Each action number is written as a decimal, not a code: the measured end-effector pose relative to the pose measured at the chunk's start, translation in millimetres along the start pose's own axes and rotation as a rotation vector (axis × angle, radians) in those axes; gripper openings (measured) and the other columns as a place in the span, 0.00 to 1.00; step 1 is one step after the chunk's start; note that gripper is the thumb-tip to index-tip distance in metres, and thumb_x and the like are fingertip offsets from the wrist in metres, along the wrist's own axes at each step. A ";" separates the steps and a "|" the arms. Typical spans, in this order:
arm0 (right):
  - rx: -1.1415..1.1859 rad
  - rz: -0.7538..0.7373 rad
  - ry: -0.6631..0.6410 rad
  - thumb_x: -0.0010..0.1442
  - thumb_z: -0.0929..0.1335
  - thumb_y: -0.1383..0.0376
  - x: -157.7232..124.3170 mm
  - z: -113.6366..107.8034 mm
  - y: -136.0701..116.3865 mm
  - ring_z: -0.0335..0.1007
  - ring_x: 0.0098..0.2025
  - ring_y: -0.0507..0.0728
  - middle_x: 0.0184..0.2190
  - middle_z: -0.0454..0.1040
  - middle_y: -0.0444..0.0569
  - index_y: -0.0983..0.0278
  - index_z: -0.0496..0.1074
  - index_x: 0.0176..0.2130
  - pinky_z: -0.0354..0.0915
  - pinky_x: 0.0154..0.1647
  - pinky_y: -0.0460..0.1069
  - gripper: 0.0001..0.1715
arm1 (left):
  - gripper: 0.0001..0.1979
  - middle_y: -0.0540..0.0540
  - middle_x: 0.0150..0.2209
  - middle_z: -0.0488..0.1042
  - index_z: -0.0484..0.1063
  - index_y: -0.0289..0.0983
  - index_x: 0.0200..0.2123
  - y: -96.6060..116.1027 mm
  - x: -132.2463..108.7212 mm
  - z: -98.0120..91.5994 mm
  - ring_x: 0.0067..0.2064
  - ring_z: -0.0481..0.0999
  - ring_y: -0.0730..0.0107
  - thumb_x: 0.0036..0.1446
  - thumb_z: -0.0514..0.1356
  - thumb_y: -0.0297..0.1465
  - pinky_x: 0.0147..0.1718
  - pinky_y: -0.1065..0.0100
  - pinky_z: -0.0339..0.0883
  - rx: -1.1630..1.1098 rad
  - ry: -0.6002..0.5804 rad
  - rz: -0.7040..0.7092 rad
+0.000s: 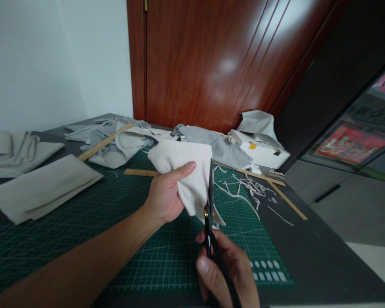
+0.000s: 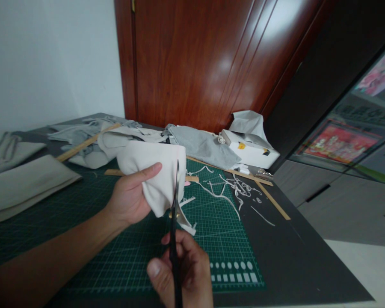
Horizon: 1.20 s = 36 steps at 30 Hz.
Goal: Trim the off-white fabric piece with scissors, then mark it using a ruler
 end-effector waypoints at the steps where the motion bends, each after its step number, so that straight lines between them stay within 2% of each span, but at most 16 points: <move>1: -0.001 -0.001 -0.002 0.54 0.81 0.42 -0.1 0.0 -0.2 0.53 0.18 0.47 0.23 0.65 0.37 0.61 0.77 0.43 0.47 0.21 0.47 0.31 | 0.35 0.36 0.41 0.86 0.74 0.31 0.64 0.0 0.1 -0.1 0.35 0.87 0.46 0.53 0.73 0.30 0.35 0.48 0.84 -0.006 0.006 0.002; 9: -0.002 0.025 -0.011 0.53 0.82 0.41 -0.5 -0.3 -2.9 0.53 0.18 0.46 0.23 0.65 0.36 0.62 0.77 0.42 0.48 0.21 0.46 0.32 | 0.36 0.34 0.42 0.86 0.73 0.32 0.65 -1.4 0.5 -1.7 0.37 0.87 0.42 0.54 0.73 0.31 0.37 0.46 0.84 0.014 -0.013 -0.005; 18: 0.011 0.028 -0.013 0.52 0.82 0.42 0.0 -1.5 -0.6 0.51 0.18 0.47 0.22 0.64 0.37 0.62 0.78 0.41 0.47 0.19 0.46 0.31 | 0.32 0.36 0.42 0.86 0.77 0.32 0.61 -0.9 1.3 0.0 0.37 0.87 0.46 0.52 0.73 0.30 0.38 0.46 0.85 -0.012 0.015 -0.017; 23: -0.001 0.034 -0.011 0.53 0.81 0.42 -0.3 -0.3 -3.0 0.52 0.18 0.47 0.22 0.63 0.36 0.62 0.77 0.41 0.47 0.20 0.46 0.31 | 0.34 0.36 0.42 0.86 0.74 0.33 0.64 -0.8 1.3 -2.2 0.37 0.87 0.45 0.55 0.73 0.31 0.38 0.47 0.84 0.002 -0.017 -0.020; 27: 0.015 0.055 -0.009 0.51 0.82 0.41 -0.9 0.7 -5.2 0.51 0.18 0.46 0.22 0.63 0.36 0.62 0.77 0.41 0.47 0.20 0.45 0.33 | 0.34 0.37 0.42 0.86 0.75 0.33 0.64 -0.6 1.0 -1.9 0.35 0.86 0.50 0.54 0.73 0.29 0.38 0.49 0.84 -0.015 -0.003 -0.017; 30: 0.015 0.059 -0.009 0.51 0.82 0.41 -1.3 0.6 -6.0 0.52 0.18 0.46 0.21 0.64 0.36 0.62 0.77 0.41 0.48 0.20 0.45 0.33 | 0.33 0.38 0.43 0.87 0.75 0.33 0.63 0.3 0.7 -0.2 0.38 0.87 0.50 0.53 0.73 0.28 0.44 0.48 0.85 -0.026 0.015 0.002; 36: -0.005 0.045 -0.021 0.53 0.81 0.41 -1.3 -1.4 -3.8 0.52 0.18 0.45 0.22 0.65 0.37 0.62 0.78 0.42 0.48 0.20 0.45 0.32 | 0.31 0.38 0.45 0.87 0.77 0.32 0.60 1.0 0.9 1.3 0.50 0.86 0.42 0.52 0.73 0.26 0.55 0.44 0.82 -0.067 0.019 0.002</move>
Point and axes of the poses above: each hand's wrist, its own x-axis towards the middle knuckle, its own z-axis out of the palm, y = z × x, the point moved 2 cm from there along x, towards the middle knuckle
